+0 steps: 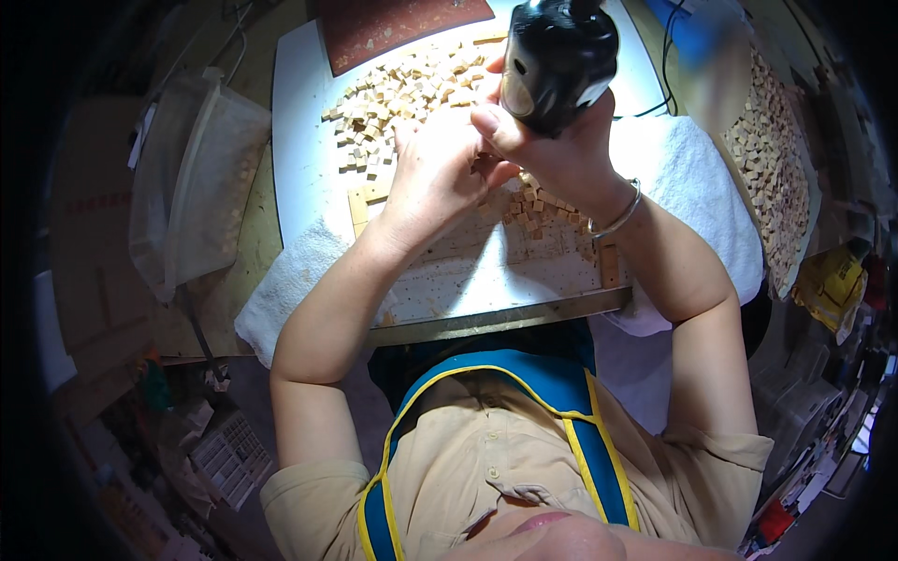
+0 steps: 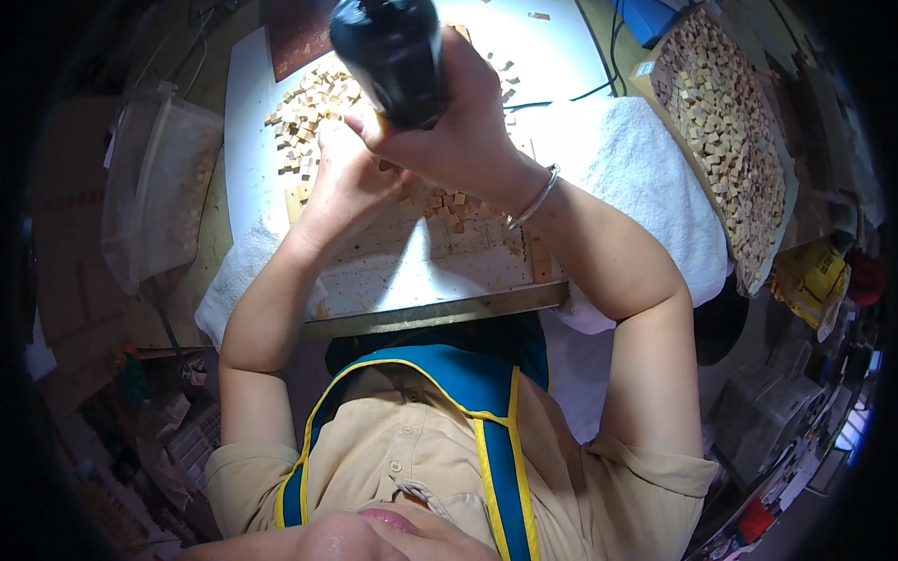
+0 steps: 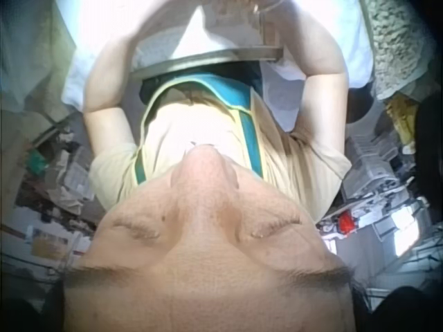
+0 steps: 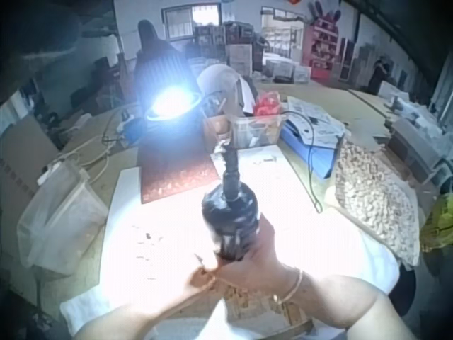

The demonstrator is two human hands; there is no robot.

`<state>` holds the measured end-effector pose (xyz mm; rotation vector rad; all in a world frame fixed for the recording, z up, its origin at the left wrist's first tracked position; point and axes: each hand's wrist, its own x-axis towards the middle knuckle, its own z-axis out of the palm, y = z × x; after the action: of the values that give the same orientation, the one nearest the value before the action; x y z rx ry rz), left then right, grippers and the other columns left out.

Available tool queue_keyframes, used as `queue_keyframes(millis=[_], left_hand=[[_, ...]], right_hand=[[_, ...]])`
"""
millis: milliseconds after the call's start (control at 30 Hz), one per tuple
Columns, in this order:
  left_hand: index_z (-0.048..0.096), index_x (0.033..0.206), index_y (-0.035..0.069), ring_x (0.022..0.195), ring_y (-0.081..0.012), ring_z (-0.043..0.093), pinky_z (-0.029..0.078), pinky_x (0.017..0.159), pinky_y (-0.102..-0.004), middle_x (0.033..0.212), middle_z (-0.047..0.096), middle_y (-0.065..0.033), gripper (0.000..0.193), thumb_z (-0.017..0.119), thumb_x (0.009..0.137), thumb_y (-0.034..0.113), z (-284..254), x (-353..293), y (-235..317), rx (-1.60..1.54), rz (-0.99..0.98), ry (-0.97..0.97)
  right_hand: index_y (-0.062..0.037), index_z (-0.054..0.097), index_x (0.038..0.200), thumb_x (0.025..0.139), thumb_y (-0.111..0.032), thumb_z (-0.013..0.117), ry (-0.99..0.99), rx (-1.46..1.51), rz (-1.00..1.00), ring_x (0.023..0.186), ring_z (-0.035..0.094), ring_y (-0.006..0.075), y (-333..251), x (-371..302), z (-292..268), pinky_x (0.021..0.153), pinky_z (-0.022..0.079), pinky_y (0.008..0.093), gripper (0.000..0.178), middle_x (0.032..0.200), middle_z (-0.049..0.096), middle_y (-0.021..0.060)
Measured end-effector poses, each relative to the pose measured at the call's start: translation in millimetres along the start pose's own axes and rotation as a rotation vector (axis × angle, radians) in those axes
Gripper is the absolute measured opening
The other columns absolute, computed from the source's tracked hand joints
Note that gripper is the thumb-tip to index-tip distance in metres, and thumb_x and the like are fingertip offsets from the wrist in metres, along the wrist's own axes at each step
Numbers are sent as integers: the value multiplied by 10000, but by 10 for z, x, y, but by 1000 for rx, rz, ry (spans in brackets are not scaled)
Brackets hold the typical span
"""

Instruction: The person uses a rotary tool to shape small wooden blocks on a workbench. They handle the blocks one at a time, rotating them while applying the tool, then place the finished pieces into a container. The person also moves a paper sheet and a plastic container during the process.

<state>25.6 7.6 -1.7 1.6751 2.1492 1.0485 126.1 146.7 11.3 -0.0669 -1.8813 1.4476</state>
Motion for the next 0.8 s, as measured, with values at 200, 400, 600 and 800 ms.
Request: queue_keyframes(millis=[200, 400, 600, 800], left_hand=[[749, 839, 134, 892, -217, 663, 452, 808, -408, 853, 707, -5, 203, 868, 759, 277, 59, -19, -78, 14, 27, 36], [757, 835, 154, 856, -195, 651, 427, 809, -392, 836, 695, 8, 209, 875, 742, 299, 3, -24, -83, -36, 36, 44], [768, 886, 174, 892, -200, 644, 385, 829, -410, 889, 684, 15, 222, 885, 729, 277, -44, -85, -61, 24, 137, -16], [770, 987, 164, 907, -204, 625, 322, 840, -403, 933, 674, -5, 240, 855, 789, 268, -282, -78, -81, 107, 137, 94]], right_hand=[[-8, 564, 1192, 864, 36, 710, 151, 426, 63, 668, 701, 150, -184, 103, -111, 608, 591, 273, 362, 808, 676, 78], [7, 565, 1143, 837, 25, 715, 344, 466, 100, 626, 674, 181, -85, 194, -196, 536, 568, 301, 342, 810, 653, 86], [-9, 572, 1098, 848, -19, 741, 272, 403, 75, 621, 670, 159, -112, 183, -179, 528, 555, 279, 301, 800, 657, 66], [-20, 583, 1072, 853, -10, 739, 290, 385, 70, 647, 670, 137, -124, 208, -194, 550, 556, 270, 269, 791, 648, 39]])
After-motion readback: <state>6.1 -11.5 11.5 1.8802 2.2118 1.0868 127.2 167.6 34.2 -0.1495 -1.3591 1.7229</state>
